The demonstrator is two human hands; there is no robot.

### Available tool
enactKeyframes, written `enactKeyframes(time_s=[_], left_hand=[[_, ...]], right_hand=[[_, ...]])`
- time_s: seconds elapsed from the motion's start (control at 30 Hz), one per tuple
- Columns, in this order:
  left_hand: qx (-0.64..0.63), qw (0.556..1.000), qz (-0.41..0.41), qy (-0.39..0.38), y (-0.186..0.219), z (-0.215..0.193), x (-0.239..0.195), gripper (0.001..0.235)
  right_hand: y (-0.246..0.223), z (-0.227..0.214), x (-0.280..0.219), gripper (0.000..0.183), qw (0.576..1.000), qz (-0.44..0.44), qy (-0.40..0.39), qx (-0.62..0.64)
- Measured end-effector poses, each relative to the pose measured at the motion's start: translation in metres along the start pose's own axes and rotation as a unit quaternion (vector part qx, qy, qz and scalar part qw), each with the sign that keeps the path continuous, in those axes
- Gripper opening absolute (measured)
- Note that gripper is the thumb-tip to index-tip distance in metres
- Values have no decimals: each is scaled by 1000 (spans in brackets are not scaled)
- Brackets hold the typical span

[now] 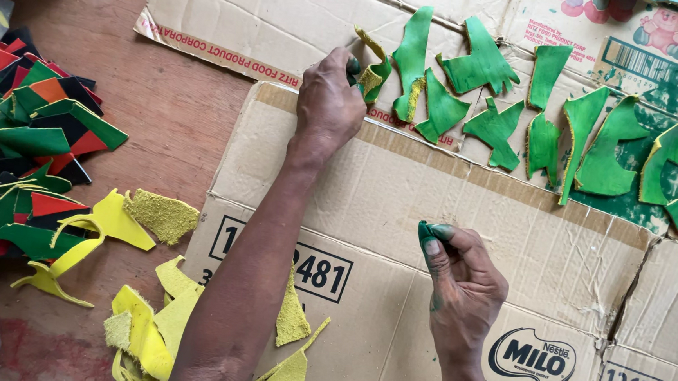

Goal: The person paints yellow foam pieces green using a small brush and a paint can. They repeatedly dip the brush, apply paint to each piece, and place the finished pieces on a cardboard surface.

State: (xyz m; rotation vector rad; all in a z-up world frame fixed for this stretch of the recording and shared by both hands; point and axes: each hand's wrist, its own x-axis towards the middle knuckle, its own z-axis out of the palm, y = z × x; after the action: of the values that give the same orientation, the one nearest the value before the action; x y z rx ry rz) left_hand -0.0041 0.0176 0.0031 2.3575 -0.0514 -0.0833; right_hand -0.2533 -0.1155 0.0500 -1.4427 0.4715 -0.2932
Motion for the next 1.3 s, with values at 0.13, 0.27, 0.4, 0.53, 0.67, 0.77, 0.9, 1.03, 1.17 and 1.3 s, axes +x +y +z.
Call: enactKeyframes(time_s=[0.13, 0.27, 0.4, 0.53, 0.67, 0.77, 0.9, 1.03, 1.17, 1.3], left_hand=[[-20, 1000, 12, 1, -3, -1, 1, 30], [-17, 999, 33, 4, -6, -1, 1, 32], [34, 997, 59, 25, 14, -14, -14, 32], [140, 963, 220, 61, 53, -37, -69, 35], [82, 958, 256, -99, 82, -73, -157, 16], [79, 947, 297, -96, 81, -100, -195, 25], [288, 892, 77, -340, 65, -115, -224, 12], [376, 842, -33, -386, 40, -113, -243, 33], [333, 885, -53, -320, 18, -113, -249, 56], [305, 887, -63, -341, 11, -122, -249, 49]], right_hand=[[-2, -3, -1, 17, 1000, -6, 2, 4], [-5, -5, -4, 17, 1000, -7, 4, 1], [-12, -9, -15, 17, 1000, -17, 10, 2], [-19, -20, -41, 18, 999, -7, 21, 32], [-24, -30, -79, 17, 1000, 21, 20, 0], [-21, -38, -106, 15, 999, 32, 8, 30], [-11, -48, -138, 16, 999, 41, 3, -22], [-1, -56, -159, 16, 997, 37, -19, -58], [6, -65, -175, 16, 997, 41, -43, -56], [17, -74, -189, 15, 998, 3, -55, -43]])
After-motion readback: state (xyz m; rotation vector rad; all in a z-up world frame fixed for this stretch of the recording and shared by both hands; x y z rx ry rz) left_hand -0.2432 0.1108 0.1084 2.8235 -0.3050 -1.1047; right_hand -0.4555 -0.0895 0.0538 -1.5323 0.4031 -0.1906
